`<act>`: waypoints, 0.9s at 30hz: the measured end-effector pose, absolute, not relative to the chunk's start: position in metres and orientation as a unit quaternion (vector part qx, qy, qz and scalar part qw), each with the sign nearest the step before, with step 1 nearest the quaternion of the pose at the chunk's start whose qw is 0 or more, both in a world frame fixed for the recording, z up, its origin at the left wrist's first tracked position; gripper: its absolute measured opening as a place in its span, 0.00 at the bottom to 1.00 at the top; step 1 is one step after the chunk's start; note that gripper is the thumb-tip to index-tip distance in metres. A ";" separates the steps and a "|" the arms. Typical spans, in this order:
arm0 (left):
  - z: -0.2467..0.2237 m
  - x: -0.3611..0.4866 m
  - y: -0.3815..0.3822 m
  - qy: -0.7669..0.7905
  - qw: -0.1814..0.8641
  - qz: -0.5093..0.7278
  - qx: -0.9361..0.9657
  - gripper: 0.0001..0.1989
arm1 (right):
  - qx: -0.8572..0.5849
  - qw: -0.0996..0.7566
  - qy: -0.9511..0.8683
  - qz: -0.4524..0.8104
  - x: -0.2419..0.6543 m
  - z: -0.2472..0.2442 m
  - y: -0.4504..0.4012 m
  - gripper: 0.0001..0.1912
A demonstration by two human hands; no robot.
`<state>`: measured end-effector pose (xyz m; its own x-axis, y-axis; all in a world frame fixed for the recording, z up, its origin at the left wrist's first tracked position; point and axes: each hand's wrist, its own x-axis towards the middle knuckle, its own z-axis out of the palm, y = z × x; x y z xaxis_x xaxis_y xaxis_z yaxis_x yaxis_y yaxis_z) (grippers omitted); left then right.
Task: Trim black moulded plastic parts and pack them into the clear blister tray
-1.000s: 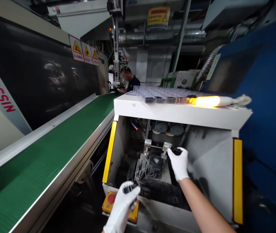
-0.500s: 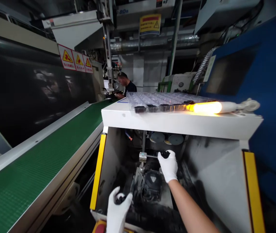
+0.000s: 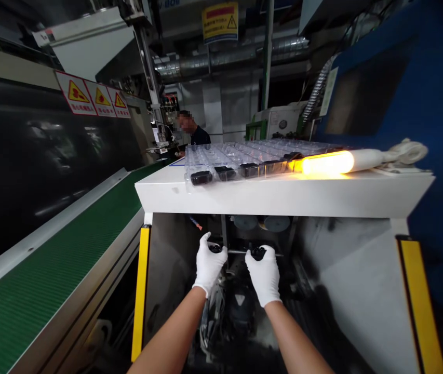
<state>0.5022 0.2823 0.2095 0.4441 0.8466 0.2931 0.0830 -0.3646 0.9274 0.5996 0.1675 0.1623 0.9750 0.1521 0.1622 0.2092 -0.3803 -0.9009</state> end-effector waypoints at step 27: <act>0.162 0.523 0.276 0.326 0.308 0.450 0.772 0.05 | -0.810 0.575 -0.113 -0.016 0.596 0.155 0.169 0.19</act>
